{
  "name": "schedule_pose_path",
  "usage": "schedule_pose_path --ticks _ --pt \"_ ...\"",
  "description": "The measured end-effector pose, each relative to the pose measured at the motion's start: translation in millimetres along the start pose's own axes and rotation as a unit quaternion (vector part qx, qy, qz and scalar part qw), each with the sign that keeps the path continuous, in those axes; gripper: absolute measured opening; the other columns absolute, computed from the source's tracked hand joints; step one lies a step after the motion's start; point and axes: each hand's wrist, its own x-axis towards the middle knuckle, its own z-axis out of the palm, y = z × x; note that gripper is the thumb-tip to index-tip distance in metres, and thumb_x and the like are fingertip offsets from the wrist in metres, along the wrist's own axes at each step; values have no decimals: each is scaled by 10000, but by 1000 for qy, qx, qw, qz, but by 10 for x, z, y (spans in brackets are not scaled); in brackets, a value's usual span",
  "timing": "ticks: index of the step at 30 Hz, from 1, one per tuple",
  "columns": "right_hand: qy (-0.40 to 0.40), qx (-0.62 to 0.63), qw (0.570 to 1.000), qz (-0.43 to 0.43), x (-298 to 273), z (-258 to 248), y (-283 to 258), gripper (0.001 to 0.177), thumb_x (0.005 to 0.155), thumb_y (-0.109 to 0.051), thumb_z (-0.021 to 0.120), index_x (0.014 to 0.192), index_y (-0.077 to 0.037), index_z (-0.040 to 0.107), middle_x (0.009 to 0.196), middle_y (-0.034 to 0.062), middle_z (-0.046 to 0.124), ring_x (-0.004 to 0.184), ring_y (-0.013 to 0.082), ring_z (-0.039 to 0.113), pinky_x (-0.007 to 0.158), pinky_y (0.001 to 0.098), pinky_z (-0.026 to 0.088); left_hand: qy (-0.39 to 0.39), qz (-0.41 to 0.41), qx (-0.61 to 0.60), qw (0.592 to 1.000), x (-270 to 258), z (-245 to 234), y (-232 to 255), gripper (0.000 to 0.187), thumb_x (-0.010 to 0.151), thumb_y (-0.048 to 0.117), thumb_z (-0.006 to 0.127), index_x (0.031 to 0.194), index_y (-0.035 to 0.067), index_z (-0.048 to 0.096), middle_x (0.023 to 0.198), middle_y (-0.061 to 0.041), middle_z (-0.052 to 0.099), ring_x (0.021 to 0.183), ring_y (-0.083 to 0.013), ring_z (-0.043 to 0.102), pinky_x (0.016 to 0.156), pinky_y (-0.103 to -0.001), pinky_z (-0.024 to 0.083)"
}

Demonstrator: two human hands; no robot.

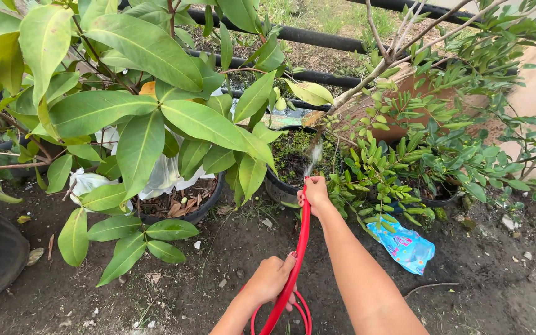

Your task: The person uses a red hose to water several potted plants, moving the stream of water from one pot to another.

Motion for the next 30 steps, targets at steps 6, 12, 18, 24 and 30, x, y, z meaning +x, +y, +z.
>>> schedule_pose_path --ticks 6,12,18,24,30 --pt "-14 -2 1000 1 -20 59 -28 161 1063 -280 476 1125 -182 365 756 127 548 511 148 456 434 312 389 0 -4 -5 1000 11 -33 12 751 1081 530 363 780 -106 627 655 -172 697 522 -279 724 437 -364 590" --pt "-47 -2 999 7 -15 152 -64 141 1059 -264 472 1123 -189 372 746 113 530 509 139 440 433 301 375 -4 -9 -14 1000 8 -47 37 739 1078 535 369 804 -102 624 692 -165 705 543 -284 733 441 -374 591" --pt "-83 -17 996 -2 -15 227 -89 135 1050 -223 479 1121 -165 380 747 112 527 506 138 434 429 307 380 -9 -8 -20 1000 -5 -37 58 745 1074 545 366 820 -104 629 713 -188 714 552 -294 737 447 -379 596" --pt "-108 -17 994 10 -29 215 -65 144 1054 -234 482 1126 -160 383 756 105 524 507 128 433 433 300 379 -8 -7 -39 999 64 23 -32 746 1072 553 380 824 -111 615 725 -190 711 560 -299 738 447 -396 603" --pt "-115 -20 993 23 -54 161 -60 151 1058 -244 482 1139 -164 383 768 107 528 497 119 423 422 292 371 -14 -4 -47 999 82 101 -64 760 1082 546 380 805 -122 615 693 -191 706 541 -297 727 438 -396 596"
